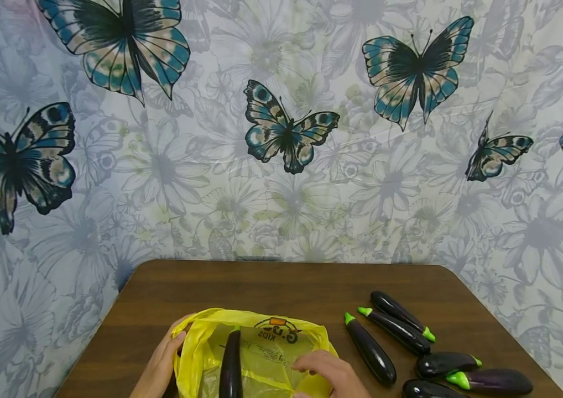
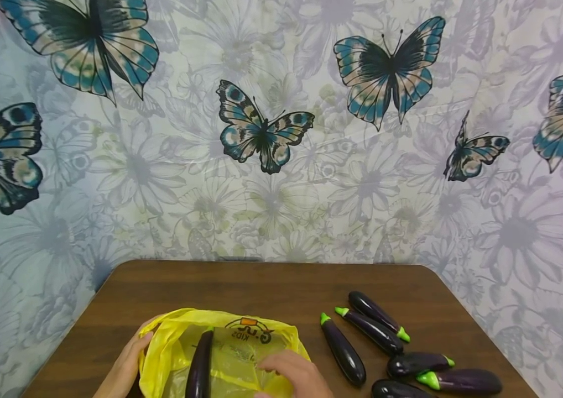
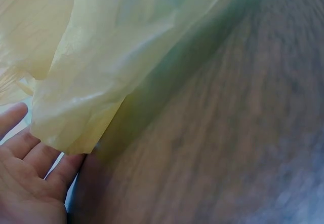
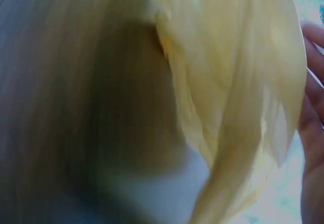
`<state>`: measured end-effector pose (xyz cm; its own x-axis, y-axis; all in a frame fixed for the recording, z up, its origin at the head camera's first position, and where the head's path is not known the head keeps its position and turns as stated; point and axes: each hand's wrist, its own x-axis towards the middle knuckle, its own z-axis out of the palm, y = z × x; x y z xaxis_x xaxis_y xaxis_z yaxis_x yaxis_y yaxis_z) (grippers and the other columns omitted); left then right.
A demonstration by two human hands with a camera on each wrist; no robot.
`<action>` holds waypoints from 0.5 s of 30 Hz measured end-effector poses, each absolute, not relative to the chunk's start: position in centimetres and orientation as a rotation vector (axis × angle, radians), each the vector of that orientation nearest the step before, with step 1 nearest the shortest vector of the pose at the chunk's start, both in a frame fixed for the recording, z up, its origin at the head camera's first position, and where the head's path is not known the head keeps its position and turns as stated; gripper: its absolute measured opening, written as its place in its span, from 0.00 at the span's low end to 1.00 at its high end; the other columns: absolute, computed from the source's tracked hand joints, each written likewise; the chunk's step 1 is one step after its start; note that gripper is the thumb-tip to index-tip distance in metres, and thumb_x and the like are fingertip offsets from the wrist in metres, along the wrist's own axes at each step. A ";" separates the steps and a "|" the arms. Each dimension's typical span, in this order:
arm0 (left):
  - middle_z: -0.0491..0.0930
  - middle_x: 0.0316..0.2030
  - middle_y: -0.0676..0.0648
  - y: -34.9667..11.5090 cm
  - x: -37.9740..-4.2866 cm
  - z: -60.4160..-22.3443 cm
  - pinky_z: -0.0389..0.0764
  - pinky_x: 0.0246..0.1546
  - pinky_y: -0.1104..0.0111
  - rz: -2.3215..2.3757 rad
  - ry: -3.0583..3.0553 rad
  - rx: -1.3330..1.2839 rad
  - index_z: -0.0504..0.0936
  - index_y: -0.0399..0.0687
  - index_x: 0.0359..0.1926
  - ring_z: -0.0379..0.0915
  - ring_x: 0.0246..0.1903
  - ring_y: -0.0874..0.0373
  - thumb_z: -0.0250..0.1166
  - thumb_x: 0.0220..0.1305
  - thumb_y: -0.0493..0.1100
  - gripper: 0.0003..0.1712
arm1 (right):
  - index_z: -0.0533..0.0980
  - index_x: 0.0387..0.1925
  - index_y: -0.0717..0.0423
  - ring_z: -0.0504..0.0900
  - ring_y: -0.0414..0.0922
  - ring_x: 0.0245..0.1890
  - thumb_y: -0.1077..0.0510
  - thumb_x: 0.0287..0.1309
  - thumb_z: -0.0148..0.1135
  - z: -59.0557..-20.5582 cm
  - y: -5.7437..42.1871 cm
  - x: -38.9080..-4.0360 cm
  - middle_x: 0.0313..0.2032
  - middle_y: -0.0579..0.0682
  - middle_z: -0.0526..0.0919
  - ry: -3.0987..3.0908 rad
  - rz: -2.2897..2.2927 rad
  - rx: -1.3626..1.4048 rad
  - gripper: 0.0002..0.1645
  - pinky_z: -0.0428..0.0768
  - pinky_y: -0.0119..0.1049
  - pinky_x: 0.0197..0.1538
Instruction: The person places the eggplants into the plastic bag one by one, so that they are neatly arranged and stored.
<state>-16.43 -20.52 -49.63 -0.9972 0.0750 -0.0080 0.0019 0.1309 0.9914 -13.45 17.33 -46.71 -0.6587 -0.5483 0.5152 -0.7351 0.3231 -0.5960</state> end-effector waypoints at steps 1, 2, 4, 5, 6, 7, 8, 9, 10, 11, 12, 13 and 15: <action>0.63 0.74 0.40 -20.5 -16.4 -49.6 0.77 0.53 0.74 2.039 2.310 0.070 0.61 0.47 0.77 0.71 0.56 0.71 0.39 0.85 0.57 0.30 | 0.81 0.56 0.44 0.83 0.37 0.46 0.60 0.63 0.72 -46.8 17.7 -13.5 0.49 0.42 0.87 -2.396 1.235 1.227 0.20 0.83 0.33 0.44; 0.63 0.74 0.40 -20.5 -16.4 -49.6 0.77 0.52 0.73 2.046 2.297 0.065 0.61 0.47 0.77 0.72 0.56 0.69 0.39 0.85 0.57 0.30 | 0.81 0.57 0.45 0.83 0.37 0.47 0.58 0.64 0.71 -46.9 18.1 -13.5 0.51 0.41 0.86 -2.423 1.222 1.281 0.20 0.83 0.33 0.46; 0.64 0.73 0.40 -20.5 -16.5 -49.6 0.77 0.52 0.73 2.053 2.287 0.061 0.62 0.48 0.76 0.73 0.55 0.68 0.39 0.85 0.57 0.30 | 0.81 0.57 0.45 0.82 0.35 0.49 0.55 0.66 0.70 -47.0 18.6 -13.6 0.52 0.38 0.86 -2.479 1.210 1.350 0.19 0.82 0.33 0.49; 0.64 0.73 0.40 -20.5 -16.5 -49.6 0.78 0.52 0.73 2.058 2.285 0.066 0.62 0.47 0.76 0.73 0.55 0.68 0.39 0.85 0.57 0.30 | 0.81 0.58 0.45 0.82 0.35 0.49 0.54 0.68 0.68 -47.0 18.7 -13.7 0.52 0.38 0.85 -2.493 1.193 1.380 0.18 0.82 0.33 0.49; 0.64 0.73 0.40 -20.5 -16.5 -49.7 0.77 0.52 0.73 2.058 2.298 0.079 0.62 0.47 0.76 0.73 0.55 0.69 0.39 0.85 0.56 0.30 | 0.81 0.58 0.46 0.82 0.34 0.49 0.54 0.69 0.67 -47.1 18.9 -13.8 0.51 0.38 0.85 -2.493 1.173 1.413 0.17 0.82 0.32 0.49; 0.64 0.73 0.39 -20.5 -16.5 -49.7 0.77 0.52 0.74 2.058 2.306 0.095 0.62 0.46 0.76 0.73 0.56 0.69 0.39 0.85 0.55 0.30 | 0.81 0.58 0.46 0.81 0.34 0.49 0.54 0.70 0.66 -47.1 19.0 -13.9 0.51 0.38 0.85 -2.486 1.142 1.444 0.17 0.82 0.32 0.48; 0.64 0.73 0.39 -20.6 -16.5 -49.7 0.77 0.53 0.74 2.061 2.314 0.112 0.62 0.45 0.76 0.73 0.56 0.69 0.39 0.85 0.54 0.29 | 0.81 0.58 0.46 0.81 0.34 0.49 0.54 0.70 0.66 -47.1 19.2 -14.0 0.51 0.38 0.85 -2.481 1.115 1.460 0.17 0.82 0.32 0.48; 0.64 0.73 0.39 -20.6 -16.5 -49.8 0.77 0.53 0.75 2.065 2.315 0.118 0.62 0.44 0.76 0.72 0.56 0.70 0.39 0.85 0.54 0.29 | 0.81 0.58 0.46 0.81 0.35 0.50 0.54 0.70 0.65 -47.1 19.3 -14.1 0.52 0.38 0.85 -2.475 1.095 1.473 0.17 0.82 0.32 0.48; 0.64 0.73 0.39 -20.6 -16.5 -49.8 0.76 0.53 0.75 2.065 2.316 0.125 0.62 0.44 0.76 0.72 0.56 0.71 0.39 0.85 0.54 0.29 | 0.80 0.58 0.46 0.81 0.35 0.50 0.53 0.70 0.65 -47.1 19.4 -14.1 0.52 0.38 0.85 -2.469 1.071 1.483 0.17 0.82 0.32 0.48; 0.64 0.73 0.39 -20.7 -16.5 -49.8 0.76 0.53 0.75 2.058 2.325 0.128 0.62 0.44 0.76 0.71 0.57 0.72 0.39 0.85 0.53 0.29 | 0.81 0.58 0.45 0.81 0.35 0.50 0.53 0.70 0.65 -47.0 19.6 -14.2 0.51 0.38 0.85 -2.474 1.058 1.479 0.16 0.82 0.32 0.49; 0.64 0.73 0.39 -20.7 -16.5 -49.8 0.75 0.54 0.75 2.048 2.332 0.123 0.62 0.45 0.76 0.70 0.57 0.72 0.39 0.85 0.54 0.29 | 0.81 0.57 0.44 0.81 0.34 0.50 0.51 0.71 0.65 -47.0 19.7 -14.2 0.51 0.37 0.84 -2.486 1.052 1.469 0.16 0.82 0.32 0.48; 0.64 0.73 0.40 -20.7 -16.5 -49.8 0.75 0.54 0.75 2.034 2.341 0.110 0.62 0.45 0.76 0.70 0.57 0.73 0.39 0.85 0.55 0.29 | 0.81 0.57 0.44 0.81 0.34 0.49 0.50 0.71 0.65 -46.9 19.9 -14.2 0.51 0.36 0.84 -2.502 1.042 1.454 0.16 0.82 0.31 0.49; 0.64 0.73 0.42 -20.8 -16.5 -49.8 0.74 0.55 0.74 1.998 2.370 0.074 0.63 0.47 0.76 0.68 0.58 0.75 0.39 0.85 0.56 0.30 | 0.81 0.56 0.41 0.80 0.33 0.49 0.47 0.70 0.66 -46.8 20.2 -14.3 0.50 0.34 0.83 -2.555 1.034 1.397 0.16 0.82 0.31 0.49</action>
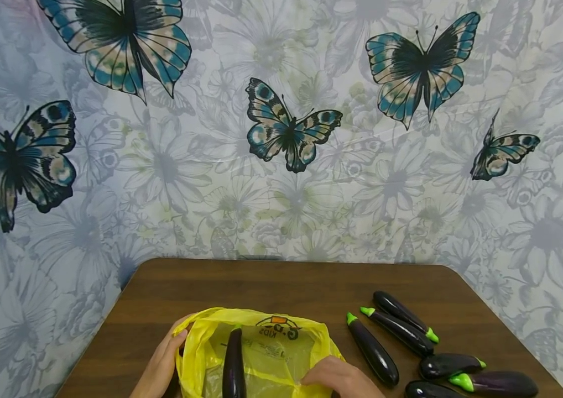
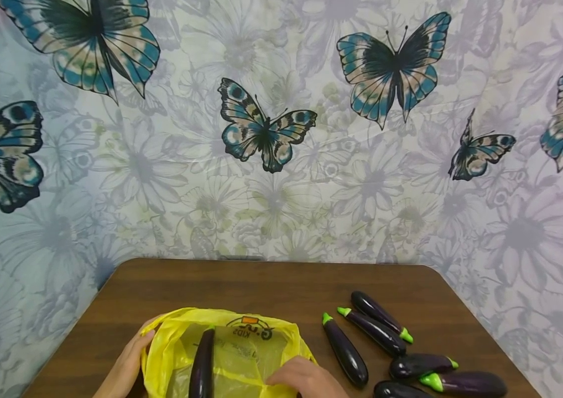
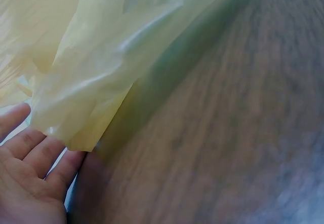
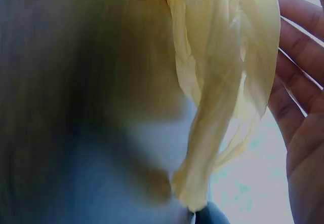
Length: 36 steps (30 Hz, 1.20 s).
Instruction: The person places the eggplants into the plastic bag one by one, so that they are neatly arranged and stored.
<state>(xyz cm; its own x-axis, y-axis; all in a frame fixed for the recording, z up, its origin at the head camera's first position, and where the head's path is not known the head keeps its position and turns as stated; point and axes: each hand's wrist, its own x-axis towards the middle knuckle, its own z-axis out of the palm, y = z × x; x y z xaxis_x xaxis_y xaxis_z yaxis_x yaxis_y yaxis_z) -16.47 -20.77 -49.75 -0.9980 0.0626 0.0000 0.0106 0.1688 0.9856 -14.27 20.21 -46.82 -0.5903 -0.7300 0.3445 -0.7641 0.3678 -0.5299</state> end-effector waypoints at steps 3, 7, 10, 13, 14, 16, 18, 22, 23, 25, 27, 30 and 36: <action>0.65 0.74 0.42 -20.8 -16.5 -49.7 0.74 0.56 0.72 1.947 2.412 0.062 0.63 0.47 0.76 0.67 0.59 0.75 0.39 0.85 0.57 0.31 | 0.81 0.55 0.39 0.80 0.33 0.48 0.43 0.67 0.68 -46.8 20.8 -14.3 0.49 0.32 0.83 -2.607 1.003 1.301 0.17 0.82 0.32 0.48; 0.66 0.73 0.42 -20.7 -16.5 -49.6 0.74 0.56 0.71 1.948 2.407 0.069 0.64 0.48 0.76 0.68 0.59 0.73 0.39 0.85 0.57 0.30 | 0.81 0.53 0.34 0.79 0.33 0.47 0.40 0.62 0.72 -46.8 21.4 -14.2 0.49 0.29 0.83 -2.624 0.935 1.153 0.20 0.82 0.33 0.47; 0.67 0.72 0.43 -20.6 -16.4 -49.6 0.74 0.57 0.72 1.965 2.404 0.099 0.65 0.48 0.75 0.69 0.59 0.73 0.40 0.85 0.56 0.29 | 0.81 0.52 0.31 0.79 0.32 0.47 0.37 0.60 0.72 -46.8 21.6 -14.0 0.48 0.27 0.82 -2.631 0.903 1.051 0.20 0.83 0.33 0.46; 0.68 0.72 0.43 -20.7 -16.3 -49.6 0.73 0.57 0.74 1.974 2.437 0.154 0.65 0.48 0.75 0.68 0.59 0.74 0.41 0.85 0.53 0.27 | 0.81 0.52 0.30 0.79 0.31 0.46 0.36 0.60 0.72 -46.8 21.7 -13.9 0.47 0.26 0.81 -2.618 0.876 0.993 0.20 0.83 0.32 0.45; 0.68 0.72 0.43 -20.7 -16.3 -49.6 0.73 0.58 0.74 1.973 2.450 0.174 0.65 0.48 0.75 0.68 0.60 0.74 0.41 0.85 0.52 0.27 | 0.81 0.52 0.30 0.79 0.31 0.46 0.37 0.59 0.72 -46.8 21.8 -13.9 0.48 0.26 0.81 -2.603 0.873 0.986 0.20 0.83 0.32 0.44; 0.68 0.72 0.43 -20.8 -16.2 -49.7 0.72 0.58 0.75 1.969 2.475 0.216 0.65 0.49 0.75 0.68 0.60 0.75 0.41 0.85 0.50 0.26 | 0.82 0.51 0.31 0.79 0.31 0.46 0.38 0.59 0.73 -46.9 22.0 -13.9 0.48 0.26 0.81 -2.570 0.852 0.952 0.20 0.83 0.32 0.44; 0.67 0.72 0.43 -20.8 -16.2 -49.7 0.73 0.57 0.75 1.976 2.456 0.255 0.64 0.49 0.76 0.68 0.60 0.74 0.42 0.84 0.49 0.26 | 0.82 0.50 0.32 0.80 0.32 0.45 0.40 0.58 0.75 -47.2 22.3 -14.1 0.47 0.26 0.82 -2.535 0.825 0.894 0.19 0.83 0.32 0.42; 0.63 0.74 0.41 -20.8 -16.2 -49.8 0.74 0.56 0.75 1.978 2.378 0.295 0.62 0.49 0.77 0.70 0.60 0.73 0.43 0.84 0.49 0.27 | 0.84 0.48 0.34 0.80 0.32 0.44 0.49 0.55 0.79 -47.5 23.0 -14.3 0.46 0.25 0.81 -2.498 0.738 0.644 0.18 0.84 0.34 0.42; 0.63 0.74 0.41 -20.8 -16.3 -49.8 0.74 0.56 0.74 1.976 2.368 0.293 0.61 0.49 0.77 0.70 0.60 0.73 0.43 0.84 0.49 0.27 | 0.85 0.47 0.36 0.81 0.33 0.44 0.52 0.53 0.80 -47.6 23.1 -14.4 0.46 0.27 0.82 -2.485 0.700 0.576 0.19 0.84 0.35 0.42; 0.62 0.74 0.41 -20.7 -16.3 -49.8 0.74 0.56 0.75 1.971 2.356 0.282 0.61 0.49 0.77 0.69 0.60 0.73 0.43 0.84 0.50 0.27 | 0.85 0.47 0.39 0.82 0.37 0.46 0.56 0.52 0.81 -47.5 23.3 -14.5 0.47 0.31 0.84 -2.480 0.632 0.425 0.20 0.85 0.40 0.44; 0.63 0.74 0.42 -20.7 -16.3 -49.8 0.74 0.56 0.75 1.970 2.364 0.277 0.62 0.49 0.77 0.69 0.60 0.73 0.43 0.84 0.50 0.27 | 0.86 0.47 0.44 0.84 0.43 0.48 0.59 0.52 0.80 -47.4 23.4 -14.6 0.48 0.39 0.86 -2.481 0.597 0.301 0.19 0.85 0.47 0.47; 0.64 0.74 0.42 -20.8 -16.3 -49.8 0.73 0.57 0.75 1.972 2.374 0.285 0.62 0.49 0.77 0.68 0.60 0.73 0.43 0.84 0.50 0.27 | 0.85 0.50 0.51 0.83 0.54 0.51 0.60 0.56 0.77 -47.2 23.8 -14.8 0.51 0.51 0.86 -2.540 0.583 0.169 0.19 0.82 0.57 0.50; 0.63 0.74 0.40 -21.0 -16.2 -49.9 0.73 0.57 0.75 1.976 2.347 0.291 0.61 0.46 0.77 0.69 0.60 0.73 0.42 0.85 0.50 0.28 | 0.80 0.58 0.59 0.79 0.63 0.55 0.55 0.61 0.71 -47.2 24.5 -15.2 0.57 0.61 0.82 -2.775 0.572 -0.019 0.25 0.78 0.63 0.54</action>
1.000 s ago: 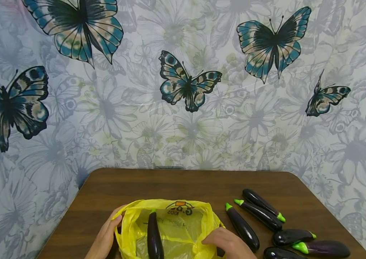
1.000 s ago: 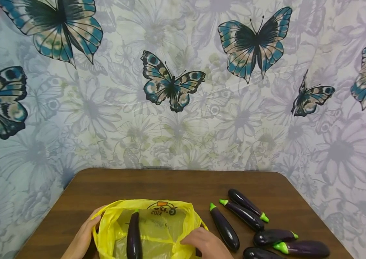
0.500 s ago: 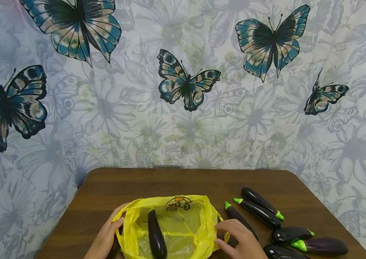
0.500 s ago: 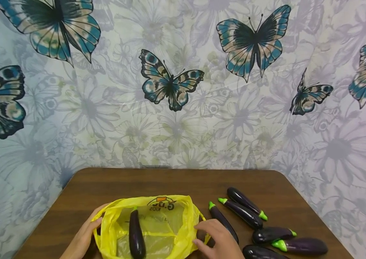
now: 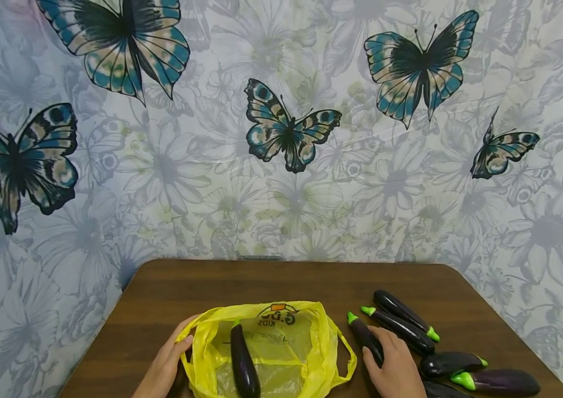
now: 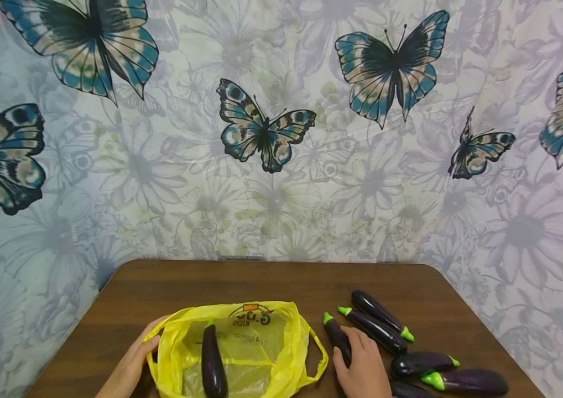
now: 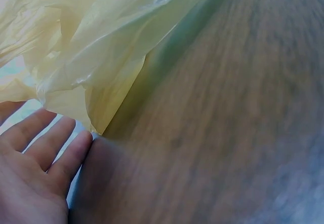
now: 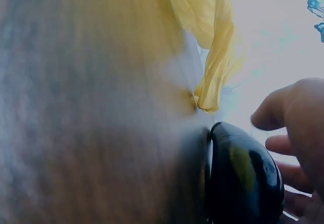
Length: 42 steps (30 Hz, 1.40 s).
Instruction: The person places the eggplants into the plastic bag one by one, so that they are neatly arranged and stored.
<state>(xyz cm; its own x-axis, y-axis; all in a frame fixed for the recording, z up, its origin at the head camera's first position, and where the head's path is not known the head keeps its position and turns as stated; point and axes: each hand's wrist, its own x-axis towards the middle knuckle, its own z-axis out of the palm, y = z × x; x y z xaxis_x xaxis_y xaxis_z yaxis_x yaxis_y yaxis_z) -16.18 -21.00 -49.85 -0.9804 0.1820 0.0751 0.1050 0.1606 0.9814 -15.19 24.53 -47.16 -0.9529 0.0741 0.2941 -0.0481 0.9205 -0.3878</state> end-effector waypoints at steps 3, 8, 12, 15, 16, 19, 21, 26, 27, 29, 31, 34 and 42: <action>0.63 0.73 0.41 -21.0 -16.2 -49.9 0.73 0.56 0.75 1.980 2.356 0.267 0.62 0.46 0.77 0.69 0.59 0.72 0.42 0.84 0.50 0.28 | 0.79 0.60 0.59 0.79 0.64 0.56 0.53 0.62 0.69 -47.1 24.7 -15.4 0.59 0.62 0.80 -2.860 0.571 -0.066 0.27 0.78 0.63 0.54; 0.65 0.73 0.42 -20.8 -16.3 -50.0 0.73 0.56 0.74 1.988 2.353 0.209 0.63 0.47 0.76 0.69 0.59 0.73 0.44 0.84 0.51 0.28 | 0.78 0.60 0.59 0.81 0.64 0.54 0.53 0.62 0.69 -47.2 24.8 -15.6 0.59 0.63 0.79 -2.924 0.570 -0.102 0.27 0.79 0.63 0.53; 0.65 0.73 0.41 -20.8 -16.4 -50.2 0.73 0.56 0.74 1.998 2.328 0.208 0.63 0.46 0.77 0.70 0.58 0.72 0.44 0.84 0.51 0.28 | 0.77 0.62 0.59 0.82 0.63 0.52 0.53 0.61 0.70 -47.4 24.8 -15.5 0.58 0.62 0.80 -2.951 0.574 -0.107 0.29 0.80 0.62 0.51; 0.63 0.73 0.39 -21.0 -16.5 -50.4 0.73 0.55 0.74 1.996 2.298 0.234 0.61 0.44 0.77 0.70 0.58 0.72 0.43 0.84 0.51 0.29 | 0.77 0.63 0.60 0.82 0.63 0.52 0.50 0.63 0.70 -47.5 24.8 -15.4 0.58 0.63 0.80 -2.966 0.579 -0.105 0.31 0.81 0.62 0.51; 0.62 0.73 0.40 -21.0 -16.5 -50.4 0.73 0.55 0.75 1.993 2.287 0.234 0.61 0.44 0.77 0.70 0.58 0.72 0.43 0.84 0.51 0.29 | 0.76 0.63 0.61 0.82 0.63 0.52 0.49 0.64 0.69 -47.5 24.8 -15.4 0.58 0.64 0.80 -2.972 0.581 -0.105 0.32 0.81 0.62 0.51; 0.60 0.74 0.37 -21.1 -16.6 -50.4 0.73 0.55 0.75 1.970 2.271 0.256 0.58 0.43 0.78 0.69 0.58 0.73 0.42 0.84 0.52 0.31 | 0.75 0.65 0.61 0.81 0.65 0.55 0.47 0.67 0.65 -47.6 24.7 -15.4 0.60 0.66 0.79 -2.988 0.628 -0.124 0.32 0.79 0.64 0.52; 0.60 0.75 0.37 -21.2 -16.6 -50.4 0.73 0.55 0.75 1.959 2.270 0.254 0.58 0.43 0.79 0.69 0.58 0.74 0.42 0.84 0.53 0.31 | 0.74 0.66 0.61 0.80 0.65 0.57 0.48 0.69 0.62 -47.5 24.7 -15.4 0.61 0.66 0.78 -2.993 0.658 -0.137 0.31 0.78 0.64 0.53; 0.61 0.75 0.37 -21.1 -16.6 -50.5 0.74 0.55 0.75 1.944 2.293 0.217 0.59 0.44 0.78 0.70 0.57 0.74 0.43 0.84 0.53 0.31 | 0.74 0.66 0.62 0.81 0.65 0.55 0.50 0.68 0.60 -47.4 24.8 -15.6 0.58 0.66 0.80 -3.011 0.686 -0.164 0.30 0.79 0.64 0.52; 0.61 0.75 0.37 -21.1 -16.6 -50.5 0.74 0.55 0.75 1.941 2.296 0.222 0.59 0.44 0.78 0.70 0.57 0.74 0.42 0.84 0.53 0.31 | 0.74 0.66 0.62 0.81 0.64 0.53 0.50 0.67 0.61 -47.5 24.9 -15.7 0.57 0.66 0.81 -3.017 0.684 -0.171 0.31 0.79 0.63 0.51; 0.62 0.74 0.37 -21.1 -16.6 -50.5 0.74 0.54 0.75 1.946 2.296 0.222 0.59 0.44 0.78 0.70 0.57 0.73 0.43 0.84 0.52 0.30 | 0.75 0.64 0.63 0.83 0.63 0.50 0.49 0.65 0.63 -47.5 24.9 -15.8 0.55 0.65 0.82 -3.023 0.685 -0.191 0.31 0.80 0.61 0.48; 0.61 0.74 0.36 -21.1 -16.6 -50.4 0.74 0.54 0.74 1.952 2.293 0.232 0.58 0.43 0.78 0.70 0.56 0.74 0.43 0.84 0.52 0.30 | 0.76 0.62 0.63 0.84 0.60 0.45 0.48 0.63 0.66 -47.5 25.0 -15.8 0.52 0.65 0.84 -3.014 0.680 -0.195 0.32 0.81 0.59 0.45; 0.61 0.75 0.35 -21.1 -16.7 -50.4 0.75 0.54 0.74 1.950 2.293 0.243 0.58 0.42 0.78 0.70 0.56 0.74 0.42 0.85 0.51 0.30 | 0.78 0.61 0.62 0.85 0.57 0.42 0.49 0.61 0.69 -47.5 24.8 -15.8 0.51 0.62 0.85 -2.979 0.682 -0.206 0.31 0.82 0.57 0.42; 0.61 0.75 0.36 -21.1 -16.7 -50.4 0.75 0.53 0.73 1.924 2.309 0.199 0.58 0.43 0.78 0.70 0.56 0.75 0.43 0.84 0.53 0.31 | 0.79 0.60 0.61 0.85 0.57 0.37 0.46 0.60 0.71 -46.9 24.7 -15.7 0.49 0.63 0.86 -2.920 0.734 -0.257 0.32 0.81 0.57 0.39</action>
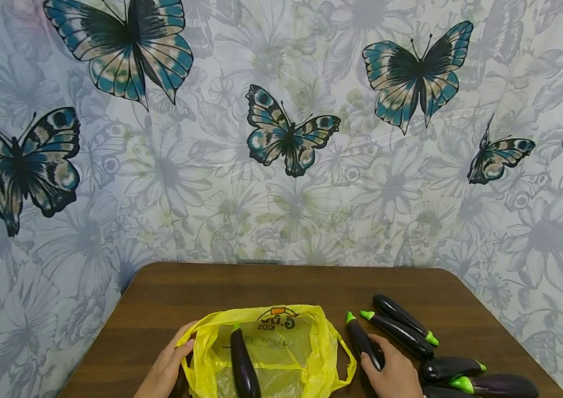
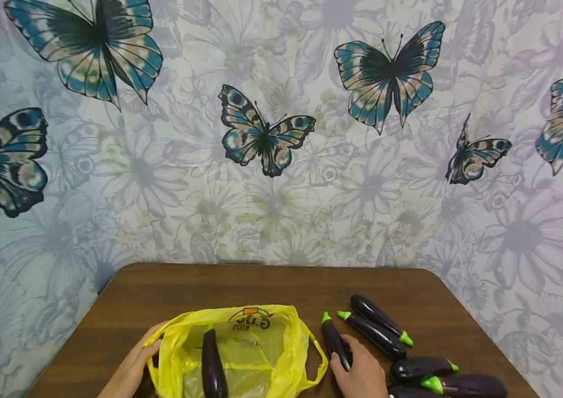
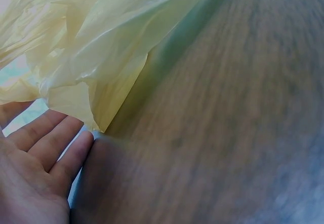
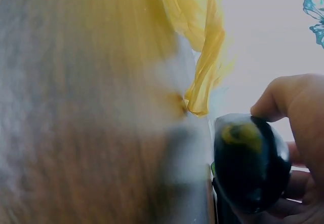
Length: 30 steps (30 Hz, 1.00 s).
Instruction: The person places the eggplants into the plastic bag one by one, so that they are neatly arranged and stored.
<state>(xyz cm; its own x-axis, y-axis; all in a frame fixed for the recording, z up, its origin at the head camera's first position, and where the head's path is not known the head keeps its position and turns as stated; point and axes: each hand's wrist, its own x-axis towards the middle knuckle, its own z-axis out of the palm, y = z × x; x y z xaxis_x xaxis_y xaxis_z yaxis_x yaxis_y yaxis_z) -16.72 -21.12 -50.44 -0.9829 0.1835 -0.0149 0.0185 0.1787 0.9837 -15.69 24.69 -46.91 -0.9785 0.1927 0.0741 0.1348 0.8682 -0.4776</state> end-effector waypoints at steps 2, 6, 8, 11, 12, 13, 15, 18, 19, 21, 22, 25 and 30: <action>0.61 0.75 0.36 -21.1 -16.7 -50.5 0.75 0.53 0.73 1.922 2.314 0.191 0.58 0.44 0.78 0.70 0.56 0.75 0.43 0.84 0.53 0.31 | 0.79 0.61 0.60 0.85 0.58 0.39 0.45 0.60 0.70 -46.7 24.7 -15.6 0.50 0.63 0.86 -2.901 0.752 -0.271 0.33 0.81 0.58 0.40; 0.61 0.75 0.36 -21.1 -16.6 -50.4 0.75 0.53 0.73 1.918 2.325 0.190 0.59 0.44 0.78 0.70 0.56 0.75 0.44 0.84 0.53 0.31 | 0.79 0.62 0.58 0.86 0.59 0.41 0.46 0.61 0.70 -46.3 24.5 -15.4 0.52 0.63 0.85 -2.852 0.776 -0.295 0.32 0.81 0.59 0.42; 0.61 0.75 0.37 -21.1 -16.6 -50.3 0.75 0.54 0.73 1.905 2.327 0.185 0.59 0.45 0.78 0.69 0.57 0.75 0.43 0.84 0.54 0.31 | 0.79 0.62 0.58 0.86 0.58 0.41 0.46 0.61 0.70 -46.2 24.4 -15.2 0.53 0.63 0.85 -2.821 0.791 -0.302 0.32 0.82 0.58 0.43; 0.60 0.76 0.36 -21.1 -16.5 -50.2 0.75 0.58 0.67 1.893 2.316 0.173 0.58 0.44 0.79 0.69 0.64 0.62 0.43 0.84 0.55 0.32 | 0.80 0.61 0.56 0.86 0.56 0.41 0.46 0.61 0.70 -46.0 24.1 -14.9 0.53 0.62 0.86 -2.762 0.805 -0.286 0.31 0.82 0.55 0.42; 0.59 0.76 0.36 -21.1 -16.5 -50.2 0.75 0.58 0.66 1.889 2.308 0.168 0.58 0.44 0.79 0.69 0.65 0.58 0.43 0.84 0.56 0.33 | 0.80 0.61 0.55 0.86 0.55 0.40 0.46 0.61 0.71 -46.0 24.1 -14.8 0.53 0.61 0.86 -2.740 0.811 -0.277 0.30 0.82 0.53 0.41; 0.59 0.76 0.35 -21.1 -16.5 -50.2 0.75 0.59 0.63 1.888 2.301 0.171 0.57 0.43 0.79 0.68 0.66 0.55 0.43 0.84 0.56 0.33 | 0.80 0.61 0.55 0.86 0.54 0.40 0.46 0.61 0.71 -46.0 24.0 -14.7 0.52 0.61 0.86 -2.720 0.818 -0.267 0.30 0.82 0.51 0.40; 0.58 0.76 0.34 -21.2 -16.5 -50.2 0.74 0.60 0.60 1.890 2.293 0.177 0.56 0.42 0.79 0.67 0.67 0.51 0.43 0.84 0.55 0.33 | 0.80 0.61 0.54 0.86 0.53 0.39 0.47 0.61 0.72 -45.9 23.8 -14.5 0.51 0.60 0.87 -2.686 0.822 -0.243 0.29 0.81 0.48 0.37; 0.58 0.76 0.35 -21.3 -16.6 -50.2 0.75 0.57 0.67 1.892 2.278 0.192 0.56 0.43 0.79 0.68 0.62 0.65 0.42 0.84 0.56 0.33 | 0.81 0.60 0.54 0.86 0.51 0.38 0.48 0.61 0.73 -45.9 23.5 -14.3 0.50 0.59 0.87 -2.632 0.834 -0.215 0.28 0.79 0.42 0.35; 0.57 0.76 0.34 -21.4 -16.6 -50.2 0.74 0.57 0.68 1.895 2.272 0.201 0.55 0.43 0.80 0.69 0.61 0.69 0.42 0.84 0.55 0.34 | 0.81 0.60 0.54 0.86 0.50 0.37 0.49 0.60 0.73 -46.0 23.4 -14.3 0.49 0.58 0.88 -2.613 0.832 -0.207 0.28 0.78 0.40 0.34; 0.57 0.76 0.34 -21.4 -16.6 -50.3 0.75 0.54 0.73 1.902 2.257 0.210 0.55 0.43 0.80 0.69 0.57 0.75 0.42 0.84 0.55 0.34 | 0.82 0.59 0.53 0.85 0.46 0.34 0.49 0.59 0.74 -46.0 23.1 -14.2 0.47 0.56 0.88 -2.568 0.830 -0.192 0.27 0.77 0.37 0.32; 0.56 0.77 0.33 -21.5 -16.6 -50.3 0.75 0.54 0.74 1.908 2.247 0.218 0.54 0.42 0.80 0.69 0.56 0.77 0.41 0.85 0.55 0.34 | 0.82 0.58 0.52 0.84 0.45 0.32 0.50 0.58 0.75 -46.0 22.9 -14.1 0.45 0.54 0.88 -2.545 0.826 -0.185 0.27 0.76 0.36 0.31; 0.56 0.76 0.33 -21.5 -16.6 -50.3 0.75 0.53 0.74 1.918 2.230 0.222 0.54 0.42 0.80 0.70 0.55 0.76 0.41 0.85 0.55 0.34 | 0.83 0.56 0.51 0.81 0.41 0.30 0.51 0.55 0.78 -46.1 22.5 -14.0 0.42 0.52 0.89 -2.498 0.807 -0.167 0.27 0.74 0.33 0.30; 0.58 0.76 0.35 -21.3 -16.6 -50.4 0.74 0.54 0.74 1.919 2.250 0.197 0.56 0.43 0.79 0.68 0.57 0.77 0.42 0.84 0.55 0.33 | 0.84 0.55 0.52 0.81 0.40 0.30 0.53 0.52 0.80 -46.0 21.8 -13.8 0.42 0.51 0.88 -2.477 0.796 -0.135 0.27 0.74 0.32 0.29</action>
<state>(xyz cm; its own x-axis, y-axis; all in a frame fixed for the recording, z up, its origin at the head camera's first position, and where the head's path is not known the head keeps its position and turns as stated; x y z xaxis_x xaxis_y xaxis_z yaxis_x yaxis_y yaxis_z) -16.56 -21.33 -50.37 -0.9755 0.2144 -0.0489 -0.0145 0.1591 0.9872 -13.84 21.82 -46.00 -0.8547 0.2479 0.4562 -0.0645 0.8212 -0.5670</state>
